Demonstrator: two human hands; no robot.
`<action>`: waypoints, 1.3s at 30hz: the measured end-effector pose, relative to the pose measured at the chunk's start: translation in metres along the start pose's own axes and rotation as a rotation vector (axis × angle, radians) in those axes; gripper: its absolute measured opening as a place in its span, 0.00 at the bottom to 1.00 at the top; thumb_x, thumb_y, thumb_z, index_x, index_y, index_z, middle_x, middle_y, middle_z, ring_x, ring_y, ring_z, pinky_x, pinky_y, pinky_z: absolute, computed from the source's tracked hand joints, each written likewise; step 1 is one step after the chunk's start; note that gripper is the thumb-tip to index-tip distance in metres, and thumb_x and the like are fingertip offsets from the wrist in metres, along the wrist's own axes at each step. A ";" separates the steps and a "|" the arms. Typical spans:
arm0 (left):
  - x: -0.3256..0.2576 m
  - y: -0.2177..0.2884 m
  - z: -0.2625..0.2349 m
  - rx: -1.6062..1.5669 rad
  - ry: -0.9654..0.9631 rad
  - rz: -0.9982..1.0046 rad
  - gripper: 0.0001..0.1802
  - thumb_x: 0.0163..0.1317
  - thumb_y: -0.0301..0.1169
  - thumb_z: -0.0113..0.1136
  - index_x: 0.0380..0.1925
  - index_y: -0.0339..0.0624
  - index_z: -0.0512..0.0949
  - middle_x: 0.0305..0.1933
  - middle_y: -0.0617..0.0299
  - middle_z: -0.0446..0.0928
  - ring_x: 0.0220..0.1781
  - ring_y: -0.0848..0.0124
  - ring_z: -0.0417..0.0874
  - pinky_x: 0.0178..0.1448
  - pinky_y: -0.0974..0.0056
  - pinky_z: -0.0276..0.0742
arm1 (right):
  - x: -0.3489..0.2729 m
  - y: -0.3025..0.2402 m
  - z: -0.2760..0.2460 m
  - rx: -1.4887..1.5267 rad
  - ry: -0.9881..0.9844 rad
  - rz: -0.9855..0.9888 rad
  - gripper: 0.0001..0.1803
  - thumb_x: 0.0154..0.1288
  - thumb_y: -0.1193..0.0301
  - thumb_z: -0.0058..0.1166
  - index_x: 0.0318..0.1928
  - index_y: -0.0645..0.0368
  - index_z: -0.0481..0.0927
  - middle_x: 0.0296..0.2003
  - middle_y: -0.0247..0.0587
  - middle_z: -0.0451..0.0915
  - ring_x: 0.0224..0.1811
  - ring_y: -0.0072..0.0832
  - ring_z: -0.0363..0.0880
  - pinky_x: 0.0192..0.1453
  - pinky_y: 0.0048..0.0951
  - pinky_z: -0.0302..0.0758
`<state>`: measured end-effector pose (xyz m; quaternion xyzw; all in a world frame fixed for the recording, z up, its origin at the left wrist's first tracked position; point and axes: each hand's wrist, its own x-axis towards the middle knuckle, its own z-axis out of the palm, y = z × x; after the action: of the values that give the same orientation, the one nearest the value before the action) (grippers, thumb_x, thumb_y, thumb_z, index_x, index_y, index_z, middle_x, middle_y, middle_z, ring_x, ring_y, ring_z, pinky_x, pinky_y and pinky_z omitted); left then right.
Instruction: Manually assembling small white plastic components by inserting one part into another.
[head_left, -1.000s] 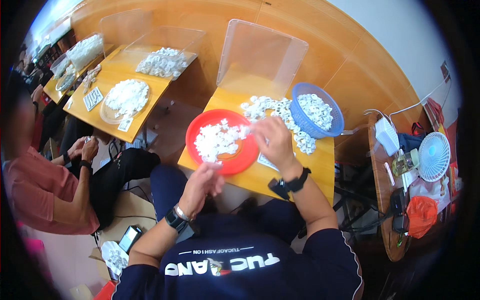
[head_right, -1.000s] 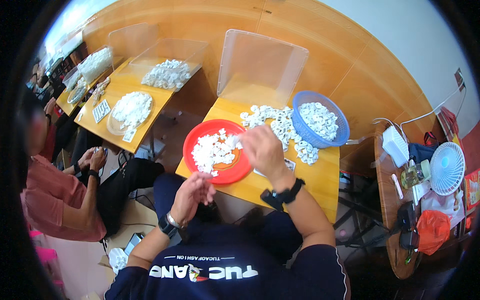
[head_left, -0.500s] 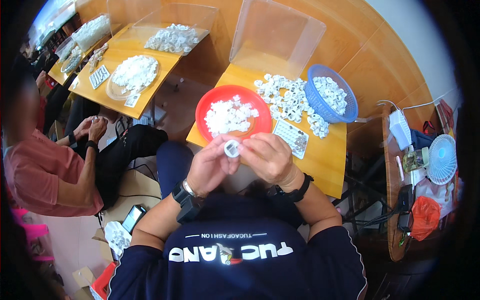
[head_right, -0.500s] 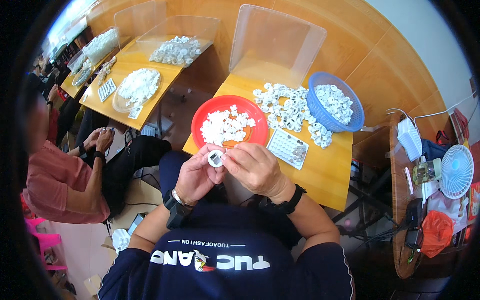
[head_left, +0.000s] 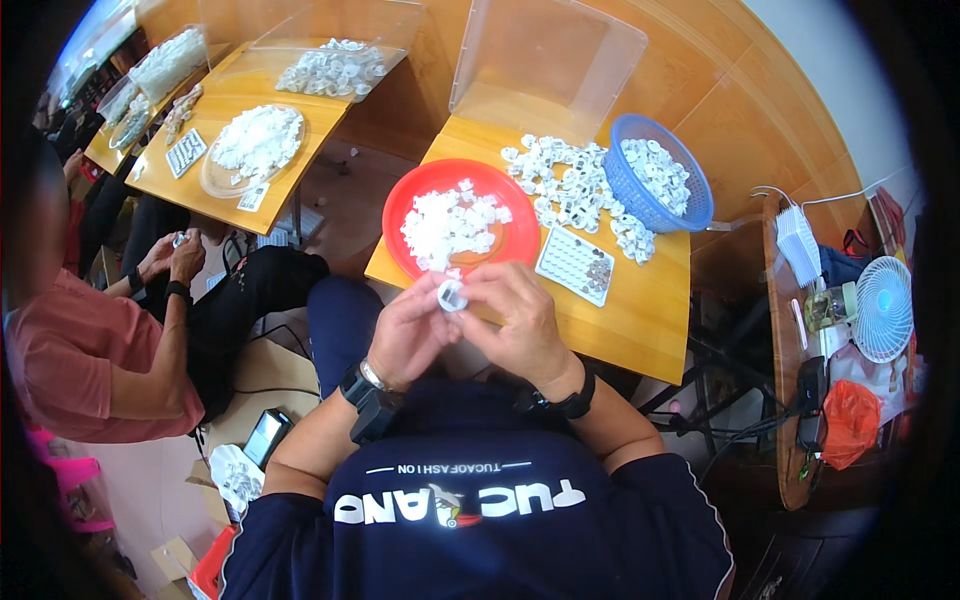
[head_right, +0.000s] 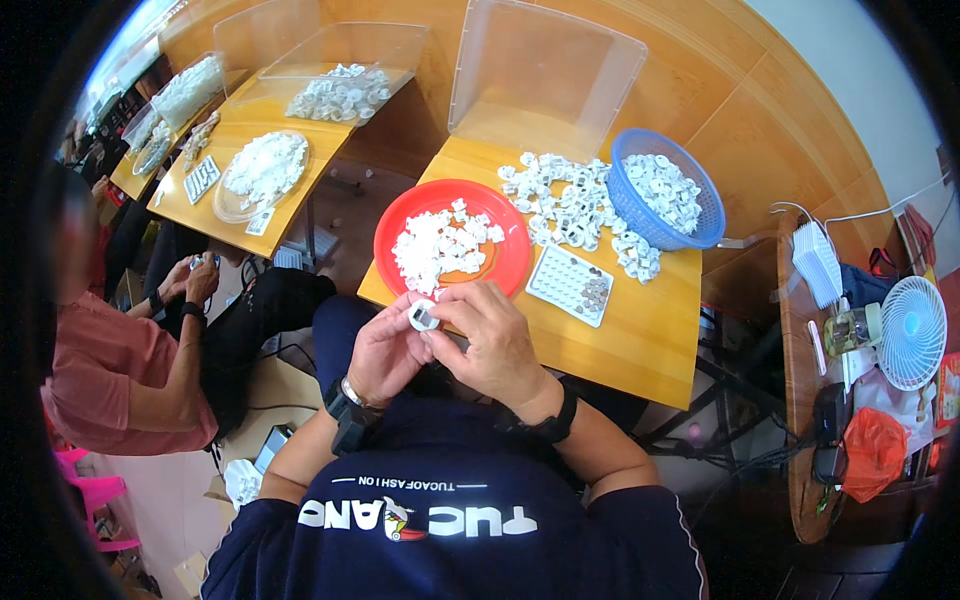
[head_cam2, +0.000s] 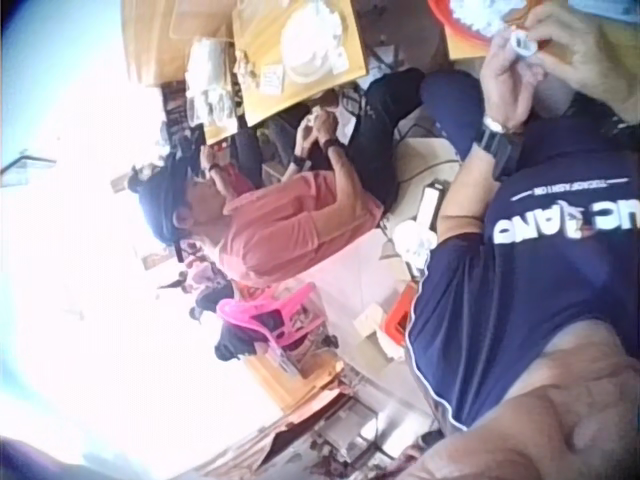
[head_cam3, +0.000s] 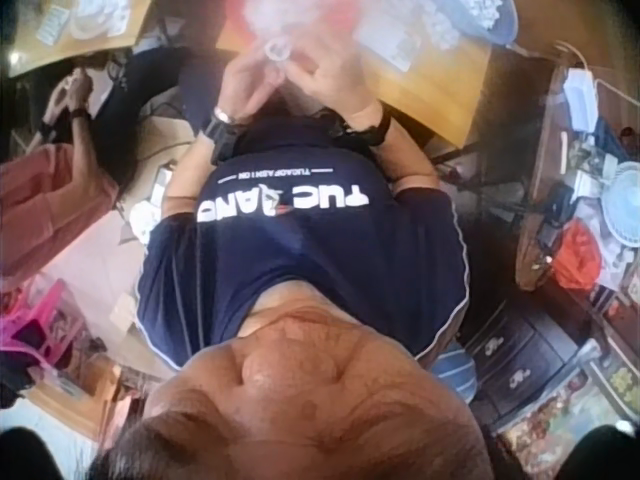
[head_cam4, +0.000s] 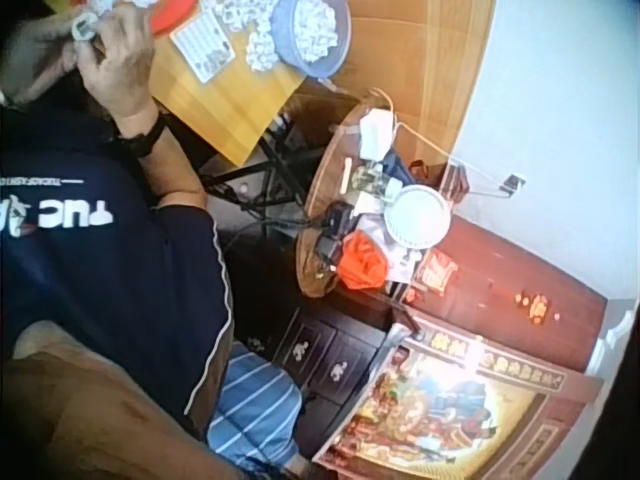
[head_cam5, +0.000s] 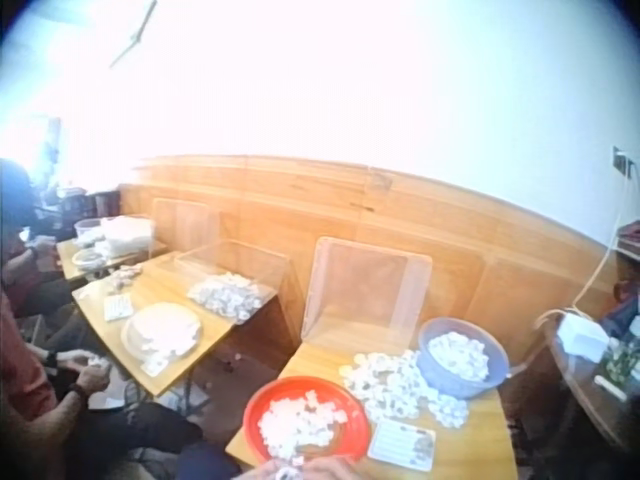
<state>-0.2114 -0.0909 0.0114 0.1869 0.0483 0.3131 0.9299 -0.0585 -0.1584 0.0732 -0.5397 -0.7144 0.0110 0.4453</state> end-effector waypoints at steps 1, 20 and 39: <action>-0.002 -0.001 -0.005 -0.002 -0.001 -0.001 0.14 0.70 0.33 0.49 0.49 0.36 0.71 0.41 0.58 0.77 0.39 0.69 0.79 0.43 0.66 0.77 | -0.001 0.001 0.001 0.013 -0.051 0.002 0.11 0.51 0.73 0.65 0.37 0.58 0.81 0.38 0.40 0.78 0.39 0.40 0.78 0.43 0.36 0.76; -0.021 0.009 -0.030 -0.034 0.108 0.061 0.11 0.69 0.32 0.49 0.43 0.35 0.69 0.36 0.51 0.74 0.33 0.63 0.75 0.40 0.62 0.73 | 0.037 0.085 0.028 -0.268 -0.367 0.319 0.06 0.57 0.69 0.58 0.31 0.56 0.85 0.33 0.44 0.81 0.42 0.43 0.79 0.46 0.41 0.75; -0.015 0.004 -0.026 0.031 0.070 0.030 0.12 0.66 0.33 0.53 0.43 0.37 0.70 0.34 0.52 0.76 0.33 0.61 0.76 0.40 0.62 0.72 | -0.019 0.151 -0.075 -0.583 -0.009 0.585 0.07 0.56 0.69 0.57 0.30 0.57 0.85 0.33 0.47 0.82 0.37 0.45 0.80 0.42 0.43 0.76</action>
<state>-0.2312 -0.0892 -0.0111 0.1909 0.0829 0.3325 0.9198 0.1049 -0.1452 0.0315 -0.8236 -0.5058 -0.0634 0.2487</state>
